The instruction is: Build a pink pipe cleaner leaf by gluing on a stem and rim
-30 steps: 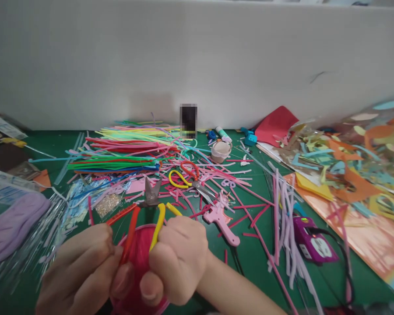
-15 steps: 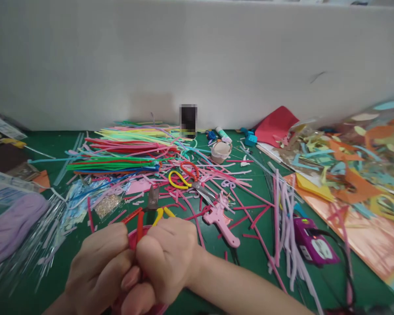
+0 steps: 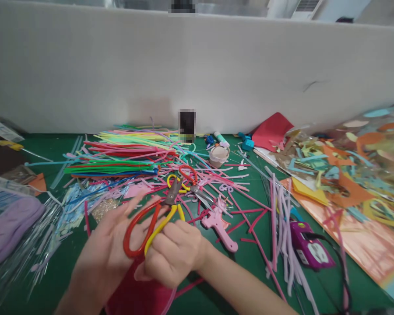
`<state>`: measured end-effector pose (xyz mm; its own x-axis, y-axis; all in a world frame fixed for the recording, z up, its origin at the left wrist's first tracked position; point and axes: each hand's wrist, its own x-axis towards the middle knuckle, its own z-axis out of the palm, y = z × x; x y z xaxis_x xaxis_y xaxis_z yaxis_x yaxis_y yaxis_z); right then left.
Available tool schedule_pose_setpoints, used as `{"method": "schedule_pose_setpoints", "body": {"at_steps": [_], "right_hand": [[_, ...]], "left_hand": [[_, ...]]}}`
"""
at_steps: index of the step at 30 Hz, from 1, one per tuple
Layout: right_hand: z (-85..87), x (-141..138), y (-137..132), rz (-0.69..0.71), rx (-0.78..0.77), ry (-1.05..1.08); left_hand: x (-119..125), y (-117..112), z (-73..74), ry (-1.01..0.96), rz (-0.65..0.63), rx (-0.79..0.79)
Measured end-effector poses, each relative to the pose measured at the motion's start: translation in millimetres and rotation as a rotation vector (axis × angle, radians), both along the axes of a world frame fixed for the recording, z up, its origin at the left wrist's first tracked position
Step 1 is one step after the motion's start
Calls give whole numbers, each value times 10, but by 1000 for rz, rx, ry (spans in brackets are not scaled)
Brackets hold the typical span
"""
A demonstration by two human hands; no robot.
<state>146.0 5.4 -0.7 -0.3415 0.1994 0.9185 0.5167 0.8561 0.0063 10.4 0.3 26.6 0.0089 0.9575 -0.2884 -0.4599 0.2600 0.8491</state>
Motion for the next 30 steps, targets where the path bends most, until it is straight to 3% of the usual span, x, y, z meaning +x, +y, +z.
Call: {"method": "schedule_pose_setpoints", "body": {"at_steps": [2,3,5,9,11,13,17,20,24,30], "right_hand": [[-63,21,-19,41,-14,-51],[-86,31,-31,63,-19,-74],[-123,47,-59,88,-27,-110],[-194,55,-148,-42,-204,-57],[-233,43,-199,-132,-399,161],[-250,26,-226,-137,-652,427],[-140,24,-136,121,-1196,684],[24,63,32,321,-1445,881],[179,105,208,582,-1551,1174],[187,93,226,859,-1622,1250]], "left_hand": [[-10,38,15,-210,-233,-247],[-18,57,2,-298,-284,-340],[-35,80,-52,-404,-256,-430],[-66,70,-153,-296,-41,-287],[-71,54,-166,-236,-21,-205],[-63,39,-166,-209,-34,-143],[-44,11,-177,-191,-94,-119],[-68,-19,-216,-162,-150,-177],[-122,-65,-270,-179,-214,-254],[-121,-111,-259,-264,-273,-255]]}}
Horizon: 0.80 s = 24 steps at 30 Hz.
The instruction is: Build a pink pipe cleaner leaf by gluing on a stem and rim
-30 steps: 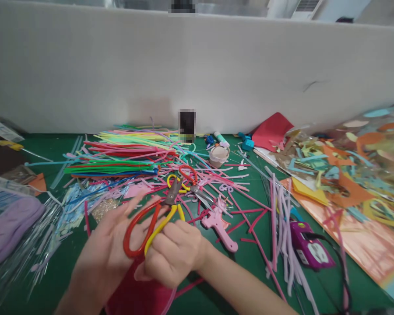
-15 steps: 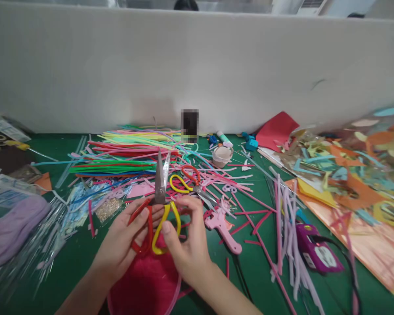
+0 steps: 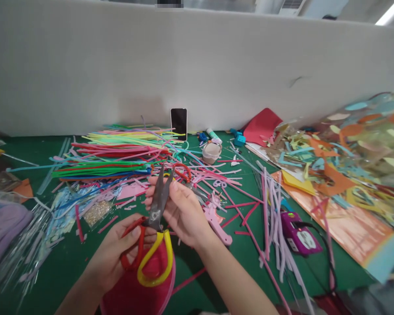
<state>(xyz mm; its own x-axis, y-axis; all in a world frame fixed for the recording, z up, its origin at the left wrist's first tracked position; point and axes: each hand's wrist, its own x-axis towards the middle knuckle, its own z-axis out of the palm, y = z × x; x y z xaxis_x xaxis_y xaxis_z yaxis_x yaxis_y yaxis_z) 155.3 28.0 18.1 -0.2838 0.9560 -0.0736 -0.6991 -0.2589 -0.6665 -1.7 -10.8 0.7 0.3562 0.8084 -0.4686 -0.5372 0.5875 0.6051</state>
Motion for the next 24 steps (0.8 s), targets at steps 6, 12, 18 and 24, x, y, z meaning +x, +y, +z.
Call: {"method": "schedule_pose_setpoints", "body": {"at_steps": [6,12,18,24], "right_hand": [[-1,-17,35,53,24,74],[-20,-68,124,-74,106,-50],[-54,-51,185,-127,72,-102],[-198,-54,126,-27,-153,-73]], "left_hand": [[52,-19,-5,-28,23,-9],[110,4,24,-3,44,-41],[166,24,38,54,72,-28],[208,76,-37,167,270,42]]}}
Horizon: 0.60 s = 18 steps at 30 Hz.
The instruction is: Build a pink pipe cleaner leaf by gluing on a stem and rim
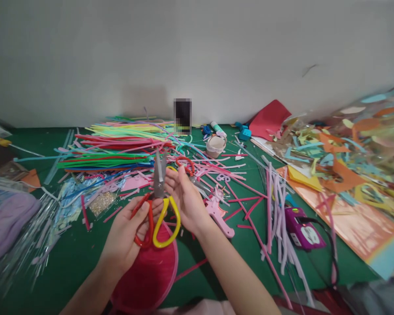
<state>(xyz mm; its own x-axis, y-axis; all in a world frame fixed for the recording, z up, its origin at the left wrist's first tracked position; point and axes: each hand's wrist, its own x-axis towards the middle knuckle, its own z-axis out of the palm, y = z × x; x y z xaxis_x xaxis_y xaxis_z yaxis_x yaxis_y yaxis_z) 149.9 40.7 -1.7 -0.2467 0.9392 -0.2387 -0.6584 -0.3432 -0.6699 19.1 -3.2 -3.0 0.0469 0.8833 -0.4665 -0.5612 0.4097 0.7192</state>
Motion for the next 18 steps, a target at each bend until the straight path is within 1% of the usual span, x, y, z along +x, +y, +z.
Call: {"method": "schedule_pose_setpoints", "body": {"at_steps": [2,5,8,10,11,12,13,15,16,17,18], "right_hand": [[-62,-57,-109,2,-66,-24],[-119,-166,-298,-64,-93,-42],[-125,-237,-420,-135,-109,-22],[-119,-252,-447,-155,-129,-1],[-116,-253,-450,-157,-136,18],[-112,-253,-450,-160,-141,41],[-108,-252,-447,-162,-144,63],[-95,-254,-446,-170,-139,90],[-86,-260,-448,-170,-133,94],[-76,-270,-452,-163,-124,98],[-66,-285,-459,-157,-113,104]], "left_hand": [[-6,36,10,22,86,39],[-29,66,8,85,146,98],[-56,55,-50,253,180,194],[-70,46,-91,365,226,249],[-73,46,-101,390,238,260],[-74,51,-104,388,226,260],[-72,59,-97,365,182,251],[-60,83,-67,306,53,223],[-50,97,-47,286,10,212],[-36,111,-28,272,2,209],[-21,124,-11,261,30,212]]}}
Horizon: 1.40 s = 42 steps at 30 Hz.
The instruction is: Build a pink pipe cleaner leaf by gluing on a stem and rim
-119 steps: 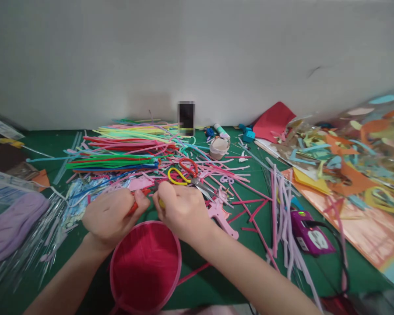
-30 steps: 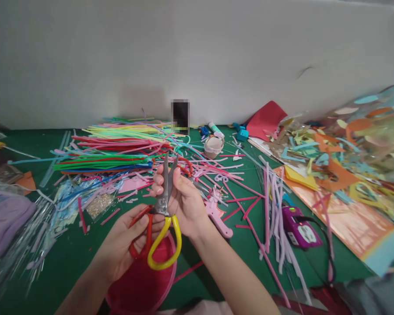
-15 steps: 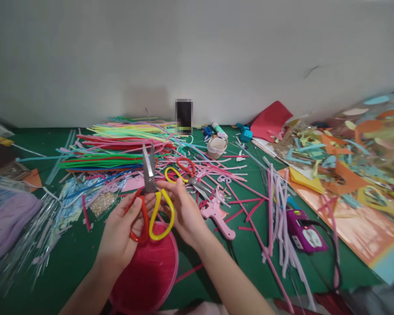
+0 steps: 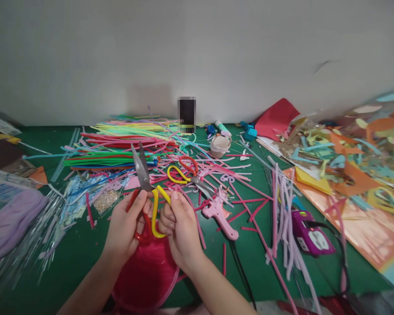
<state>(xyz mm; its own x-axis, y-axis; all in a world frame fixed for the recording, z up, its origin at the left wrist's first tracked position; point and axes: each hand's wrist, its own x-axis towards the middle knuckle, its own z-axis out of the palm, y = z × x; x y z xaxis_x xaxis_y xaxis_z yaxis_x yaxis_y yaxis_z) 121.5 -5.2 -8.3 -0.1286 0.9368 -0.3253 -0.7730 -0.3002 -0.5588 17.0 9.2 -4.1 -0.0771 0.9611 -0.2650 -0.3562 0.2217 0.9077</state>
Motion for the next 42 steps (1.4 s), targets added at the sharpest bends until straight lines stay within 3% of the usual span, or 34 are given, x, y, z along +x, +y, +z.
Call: {"method": "schedule_pose_setpoints", "body": {"at_steps": [4,12,25,27,32,37,42], "right_hand": [[9,-82,-33,-40,30,16],[3,-111,-51,-77,35,-105],[104,287,65,463,114,-80],[115,284,84,402,105,-11],[115,81,20,-35,-14,140],[149,-18,-34,-213,-43,179],[271,-55,100,-364,-187,301]], "left_hand": [[49,43,40,-85,115,44],[3,59,59,59,29,81],[-87,-47,42,14,-57,51],[-85,0,72,14,-13,98],[-64,142,147,38,38,161],[14,180,177,-99,21,135],[204,225,147,-278,143,140]]}}
